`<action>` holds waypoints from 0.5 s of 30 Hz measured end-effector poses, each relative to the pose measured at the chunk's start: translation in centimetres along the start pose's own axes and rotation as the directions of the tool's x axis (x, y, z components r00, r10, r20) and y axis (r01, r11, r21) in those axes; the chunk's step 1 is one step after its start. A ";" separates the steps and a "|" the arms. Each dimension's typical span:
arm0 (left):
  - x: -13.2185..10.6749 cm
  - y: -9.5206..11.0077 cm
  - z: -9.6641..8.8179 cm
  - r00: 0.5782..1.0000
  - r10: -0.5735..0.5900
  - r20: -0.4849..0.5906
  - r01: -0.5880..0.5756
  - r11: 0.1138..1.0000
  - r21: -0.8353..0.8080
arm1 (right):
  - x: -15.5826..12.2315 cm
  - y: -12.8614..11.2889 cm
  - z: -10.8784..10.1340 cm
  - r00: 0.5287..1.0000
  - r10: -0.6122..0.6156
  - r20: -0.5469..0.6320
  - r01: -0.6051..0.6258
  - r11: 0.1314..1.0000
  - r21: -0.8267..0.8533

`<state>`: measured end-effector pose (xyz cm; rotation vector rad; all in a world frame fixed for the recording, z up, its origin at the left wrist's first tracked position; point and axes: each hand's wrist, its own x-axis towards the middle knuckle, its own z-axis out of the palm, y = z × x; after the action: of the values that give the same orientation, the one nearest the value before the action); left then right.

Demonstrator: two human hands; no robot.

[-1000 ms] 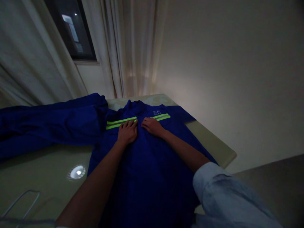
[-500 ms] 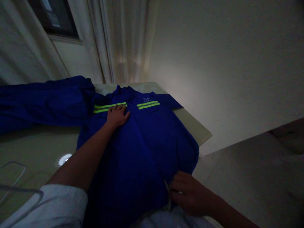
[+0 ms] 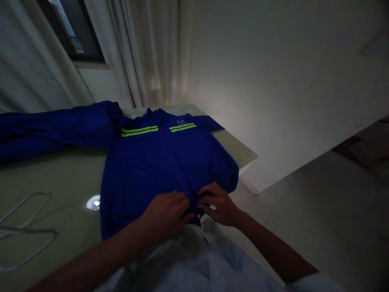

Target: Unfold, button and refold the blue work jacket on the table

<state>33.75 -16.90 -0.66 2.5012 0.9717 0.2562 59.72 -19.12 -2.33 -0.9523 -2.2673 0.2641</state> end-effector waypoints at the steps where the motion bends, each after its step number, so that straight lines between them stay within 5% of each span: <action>1: -1.5 1.5 1.6 0.997 -0.027 0.066 0.032 0.996 -0.079 | -0.1 0.0 0.0 1.000 0.016 -0.020 -0.016 1.000 -0.001; 4: -4.3 3.8 6.0 0.976 -0.103 0.189 0.164 0.926 -0.339 | -0.3 0.1 0.2 0.997 0.066 -0.029 -0.064 0.996 0.061; 8: -4.0 3.5 9.6 0.957 -0.251 0.145 0.283 0.700 -0.655 | -0.7 0.3 0.6 0.997 0.060 -0.042 -0.055 0.994 0.096; 10: -3.2 3.2 10.9 0.919 -0.366 0.148 0.318 0.464 -0.826 | -0.7 0.6 0.9 0.999 0.023 -0.044 -0.020 0.997 0.070; 13: -2.0 3.3 12.5 0.845 -0.488 0.217 0.210 -0.072 -0.975 | -0.5 0.9 1.1 0.998 -0.067 -0.009 0.067 0.998 -0.013; 15: -1.3 3.5 13.3 0.812 -0.543 0.215 0.102 -0.231 -0.968 | 0.0 1.0 0.8 0.992 -0.120 0.038 0.123 0.989 -0.076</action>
<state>39.18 -24.53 -10.84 0.5924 0.9073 0.8475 59.75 -18.32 -3.38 -0.8507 -2.3708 0.1393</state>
